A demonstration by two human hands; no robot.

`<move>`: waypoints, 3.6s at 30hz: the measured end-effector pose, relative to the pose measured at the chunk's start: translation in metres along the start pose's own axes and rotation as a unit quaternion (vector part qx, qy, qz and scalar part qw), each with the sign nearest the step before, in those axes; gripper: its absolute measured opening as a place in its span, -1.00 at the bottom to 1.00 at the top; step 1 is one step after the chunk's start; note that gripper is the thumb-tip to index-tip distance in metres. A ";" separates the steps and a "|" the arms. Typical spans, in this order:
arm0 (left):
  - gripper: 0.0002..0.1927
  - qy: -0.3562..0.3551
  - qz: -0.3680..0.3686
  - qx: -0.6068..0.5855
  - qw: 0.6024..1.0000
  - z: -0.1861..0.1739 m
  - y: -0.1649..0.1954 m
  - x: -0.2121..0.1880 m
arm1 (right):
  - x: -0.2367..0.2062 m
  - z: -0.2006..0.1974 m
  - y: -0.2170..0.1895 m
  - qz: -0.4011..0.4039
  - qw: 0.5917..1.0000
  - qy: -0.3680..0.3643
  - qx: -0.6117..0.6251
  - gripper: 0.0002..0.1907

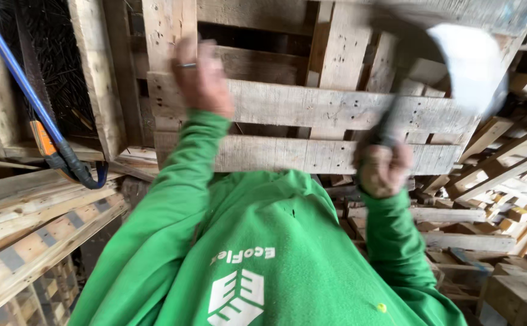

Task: The person hammers nails into wooden pallet boards, taking nails one at a time from a nail box mounted on a post and driving them into the pallet slats. They occasionally reposition boards and pull or adjust nails while working across the pallet surface.

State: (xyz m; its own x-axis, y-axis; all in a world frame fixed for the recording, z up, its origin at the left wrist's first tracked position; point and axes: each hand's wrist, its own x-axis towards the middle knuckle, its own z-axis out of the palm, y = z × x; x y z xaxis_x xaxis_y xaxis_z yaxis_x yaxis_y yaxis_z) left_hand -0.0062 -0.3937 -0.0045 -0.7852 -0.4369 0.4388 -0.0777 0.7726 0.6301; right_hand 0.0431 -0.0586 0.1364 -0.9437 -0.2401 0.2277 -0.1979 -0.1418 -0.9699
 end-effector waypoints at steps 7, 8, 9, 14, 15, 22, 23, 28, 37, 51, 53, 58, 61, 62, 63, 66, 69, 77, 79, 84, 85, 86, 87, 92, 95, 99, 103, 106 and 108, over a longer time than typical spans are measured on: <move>-0.60 -0.152 -0.101 0.043 0.982 0.102 0.111 -0.056 | -0.001 -0.086 0.017 0.359 0.919 0.162 -0.009 -0.58; -0.63 -0.140 -0.105 0.074 0.982 0.104 0.114 -0.056 | 0.006 -0.096 0.017 0.340 0.927 0.114 -0.108 -0.61; -0.65 -0.131 -0.116 0.101 0.979 0.104 0.117 -0.054 | 0.012 -0.107 0.015 0.320 0.922 0.060 -0.212 -0.63; -0.70 -0.222 -0.154 0.113 0.956 0.102 0.118 -0.041 | 0.030 -0.140 -0.001 0.183 0.972 -0.006 -0.150 -0.64; -0.72 -0.229 -0.167 0.114 0.952 0.103 0.119 -0.040 | 0.032 -0.144 0.000 0.167 0.985 0.041 0.028 -0.58; -0.80 -0.203 -0.154 0.139 0.957 0.103 0.125 -0.039 | 0.056 -0.159 0.056 0.248 0.945 -0.014 -0.212 -0.58; -0.82 -0.190 -0.150 0.144 0.960 0.102 0.125 -0.039 | 0.059 -0.165 0.058 0.290 0.870 -0.092 -0.388 -0.57; -0.80 -0.179 -0.149 0.162 0.959 0.103 0.122 -0.037 | 0.046 -0.192 0.031 0.146 0.829 -0.131 -0.523 -0.58; -0.85 -0.142 -0.125 0.151 0.970 0.111 0.121 -0.045 | 0.019 -0.175 0.059 -0.036 0.792 -0.136 -0.594 -0.48; -0.83 -0.158 -0.141 0.153 0.965 0.116 0.123 -0.052 | -0.034 -0.153 0.032 0.255 0.875 -0.080 -0.404 -0.54; -0.79 -0.058 -0.113 0.214 0.969 0.116 0.121 -0.060 | -0.044 -0.160 0.042 0.333 0.790 -0.132 -0.498 -0.53; -0.80 -0.152 -0.075 0.127 0.977 0.094 0.145 -0.067 | -0.084 -0.196 0.007 0.322 0.908 0.021 -0.266 -0.67; -0.71 -0.104 0.060 0.069 0.990 0.115 0.200 -0.075 | -0.101 -0.234 -0.034 0.216 0.924 0.123 -0.291 -0.75; -0.64 -0.121 0.069 0.033 0.990 0.130 0.228 -0.090 | -0.102 -0.250 -0.045 0.068 0.934 0.139 -0.323 -0.66; -0.65 -0.177 0.022 -0.118 0.977 0.160 0.260 -0.102 | -0.103 -0.265 -0.053 -0.075 0.924 0.148 -0.344 -0.56; -0.76 -0.273 0.061 -0.041 0.959 0.228 0.337 -0.148 | -0.101 -0.305 -0.061 -0.041 0.950 0.199 -0.235 -0.67; -0.53 -0.394 0.071 0.091 0.912 0.257 0.362 -0.169 | -0.099 -0.329 -0.048 0.069 0.927 0.233 -0.287 -0.67; -0.45 -0.399 0.026 0.127 0.908 0.252 0.369 -0.157 | -0.095 -0.399 -0.080 0.169 0.934 0.305 -0.073 -0.50; -0.45 -0.425 0.038 0.130 0.895 0.253 0.369 -0.157 | -0.098 -0.413 -0.094 0.007 0.955 0.280 -0.096 -0.43; -0.48 -0.425 0.031 0.108 0.898 0.252 0.364 -0.160 | -0.107 -0.406 -0.048 -0.102 0.945 0.271 -0.156 -0.51; -0.49 -0.417 0.036 0.109 0.902 0.252 0.363 -0.161 | -0.112 -0.398 -0.032 0.003 0.935 0.261 -0.240 -0.56; -0.49 -0.413 0.037 0.112 0.903 0.251 0.363 -0.160 | -0.119 -0.393 -0.023 0.181 0.886 0.217 -0.367 -0.60; -0.49 -0.411 0.042 0.115 0.904 0.250 0.363 -0.160 | -0.126 -0.386 -0.015 0.365 0.804 0.172 -0.437 -0.64; -0.51 -0.351 0.061 0.132 0.925 0.252 0.368 -0.159 | -0.137 -0.407 -0.036 0.198 0.887 0.271 -0.318 -0.61; -0.51 -0.372 0.046 0.111 0.920 0.252 0.367 -0.160 | -0.123 -0.433 -0.042 0.011 0.921 0.342 -0.183 -0.59; -0.52 -0.444 0.020 0.107 0.889 0.251 0.363 -0.159 | -0.103 -0.448 0.007 -0.052 0.959 0.252 -0.116 -0.57; -0.51 -0.444 0.017 0.130 0.886 0.250 0.363 -0.154 | -0.100 -0.452 0.034 0.326 0.824 0.110 -0.451 -0.50; -0.55 -0.420 0.048 0.081 0.902 0.253 0.367 -0.153 | -0.084 -0.461 0.012 0.303 0.849 0.171 -0.398 -0.44; -0.55 -0.369 0.053 0.120 0.920 0.256 0.369 -0.155 | -0.063 -0.465 -0.011 0.107 0.973 0.169 -0.117 -0.44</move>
State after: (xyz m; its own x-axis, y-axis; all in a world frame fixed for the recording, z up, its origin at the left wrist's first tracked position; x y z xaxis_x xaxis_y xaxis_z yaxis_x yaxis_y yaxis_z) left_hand -0.0702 0.0770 -0.0038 -0.9927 0.0102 -0.1199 -0.0401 0.9114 0.4095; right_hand -0.0183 0.4050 0.0923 -0.9953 0.0956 0.0149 -0.0045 0.1084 -0.9941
